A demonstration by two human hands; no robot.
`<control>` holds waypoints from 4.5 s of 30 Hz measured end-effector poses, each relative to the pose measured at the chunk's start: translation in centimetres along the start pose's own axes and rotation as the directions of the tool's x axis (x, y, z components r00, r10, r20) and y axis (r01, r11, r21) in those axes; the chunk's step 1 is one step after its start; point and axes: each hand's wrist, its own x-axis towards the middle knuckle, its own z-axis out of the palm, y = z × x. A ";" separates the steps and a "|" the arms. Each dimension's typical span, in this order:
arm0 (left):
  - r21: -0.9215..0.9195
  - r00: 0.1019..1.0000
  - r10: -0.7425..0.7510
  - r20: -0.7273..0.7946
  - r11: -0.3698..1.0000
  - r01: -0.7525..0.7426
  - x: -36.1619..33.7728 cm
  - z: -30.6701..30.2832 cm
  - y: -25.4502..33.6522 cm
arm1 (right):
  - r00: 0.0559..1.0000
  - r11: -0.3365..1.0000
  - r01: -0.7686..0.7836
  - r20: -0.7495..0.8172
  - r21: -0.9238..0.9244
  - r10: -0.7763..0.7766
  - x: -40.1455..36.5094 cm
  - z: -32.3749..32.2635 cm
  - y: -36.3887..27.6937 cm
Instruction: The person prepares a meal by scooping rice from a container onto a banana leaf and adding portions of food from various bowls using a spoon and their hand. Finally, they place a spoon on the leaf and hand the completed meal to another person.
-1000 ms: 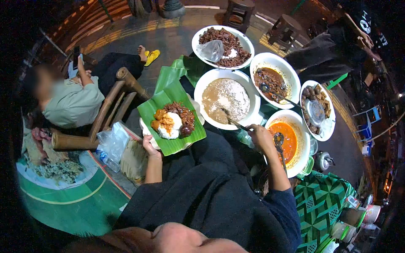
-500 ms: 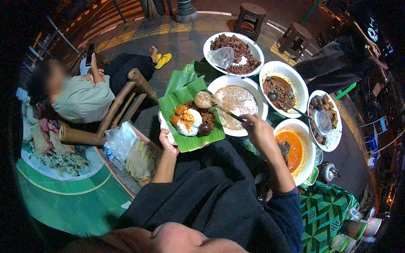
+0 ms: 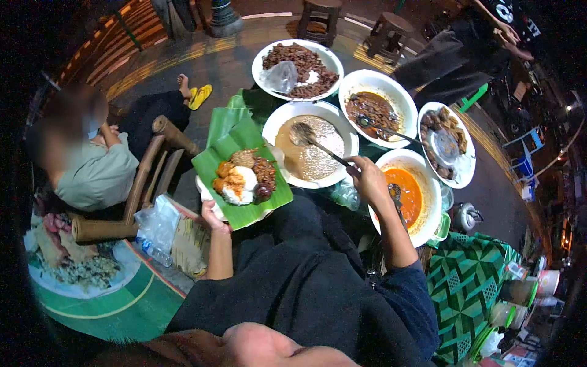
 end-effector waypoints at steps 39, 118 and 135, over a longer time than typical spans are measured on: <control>0.209 0.993 0.055 -0.107 0.977 -0.032 -0.5 2.5 2.6 | 0.987 0.928 0.163 0.062 -0.335 -0.151 3.9 7.2 7.4; 0.222 0.725 -0.427 0.541 0.903 0.367 -2.9 17.3 -2.5 | 0.968 0.460 -0.074 -0.047 0.885 0.246 -2.5 -6.3 2.0; 0.646 0.188 -0.787 0.587 0.596 0.476 -3.5 35.4 -16.6 | 0.984 -0.235 -0.075 0.110 0.969 0.143 -7.1 -15.5 12.9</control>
